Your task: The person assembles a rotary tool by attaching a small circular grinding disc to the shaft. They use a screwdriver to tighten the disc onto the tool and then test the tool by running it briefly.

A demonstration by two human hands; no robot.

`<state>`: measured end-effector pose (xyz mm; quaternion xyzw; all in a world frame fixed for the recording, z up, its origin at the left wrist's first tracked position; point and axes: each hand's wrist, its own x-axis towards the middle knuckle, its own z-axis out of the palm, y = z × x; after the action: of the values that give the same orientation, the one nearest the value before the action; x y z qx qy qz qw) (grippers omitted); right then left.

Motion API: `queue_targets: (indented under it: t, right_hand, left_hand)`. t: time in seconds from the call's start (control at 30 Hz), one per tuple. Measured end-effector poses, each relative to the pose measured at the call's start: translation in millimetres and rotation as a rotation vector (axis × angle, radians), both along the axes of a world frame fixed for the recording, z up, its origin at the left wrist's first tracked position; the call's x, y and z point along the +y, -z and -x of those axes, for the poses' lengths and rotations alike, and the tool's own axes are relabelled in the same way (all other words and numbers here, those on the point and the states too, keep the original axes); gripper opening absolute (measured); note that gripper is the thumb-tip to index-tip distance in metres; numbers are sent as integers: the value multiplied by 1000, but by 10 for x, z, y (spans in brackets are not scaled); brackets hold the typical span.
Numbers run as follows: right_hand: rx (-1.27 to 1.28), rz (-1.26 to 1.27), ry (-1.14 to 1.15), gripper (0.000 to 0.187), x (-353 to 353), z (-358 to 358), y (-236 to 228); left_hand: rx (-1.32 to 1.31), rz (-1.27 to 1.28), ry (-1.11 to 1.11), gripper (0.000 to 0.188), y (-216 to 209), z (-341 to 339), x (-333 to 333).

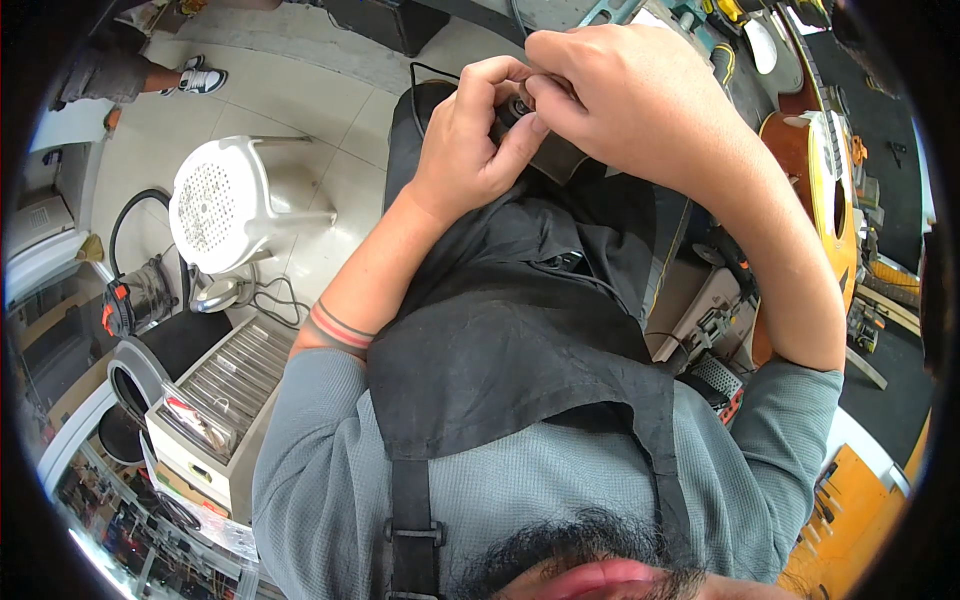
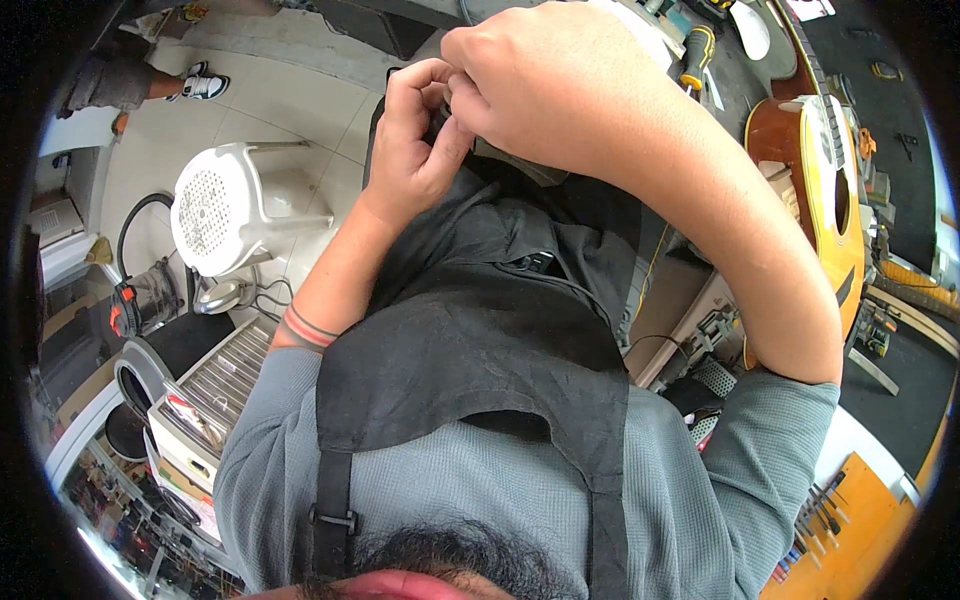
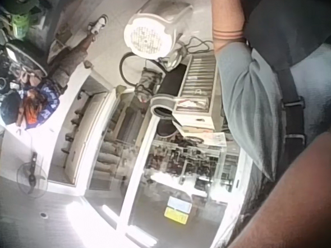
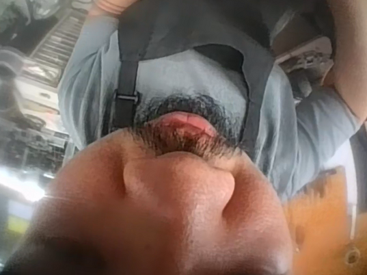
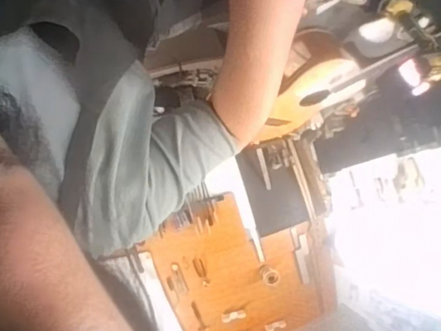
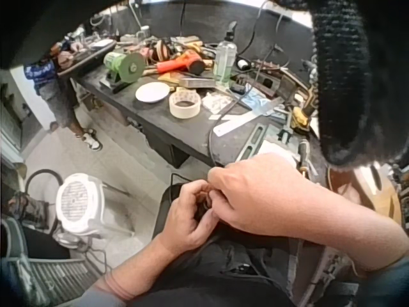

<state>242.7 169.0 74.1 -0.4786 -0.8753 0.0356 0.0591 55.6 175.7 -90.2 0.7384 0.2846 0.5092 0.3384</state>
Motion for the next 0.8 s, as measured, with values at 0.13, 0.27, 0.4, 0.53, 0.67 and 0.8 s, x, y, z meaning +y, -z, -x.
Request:
queue_targets:
  t: [0.13,0.27,0.4,0.53,0.67,0.8]
  right_hand:
    - [-34,-4,-18,26,14,-4,-6]
    - [-32,-41,-78,24,17,-9,-46]
    - [-35,-51,-99,22,13,-18,-59]
    - [31,-30,-133,21,21,-57,-58]
    - [55,-104,-196,17,21,-62,-24]
    - [34,-135,-281,15,34,-55,-36]
  left_hand:
    - [-8,-13,2,51,-10,-3,9]
    - [-49,7,6,51,22,-10,20]
    - [-13,30,12,51,8,17,19]
    - [-21,10,14,53,-8,13,17]
    - [-6,21,21,53,-64,24,11]
    - [-51,-22,24,53,25,11,52]
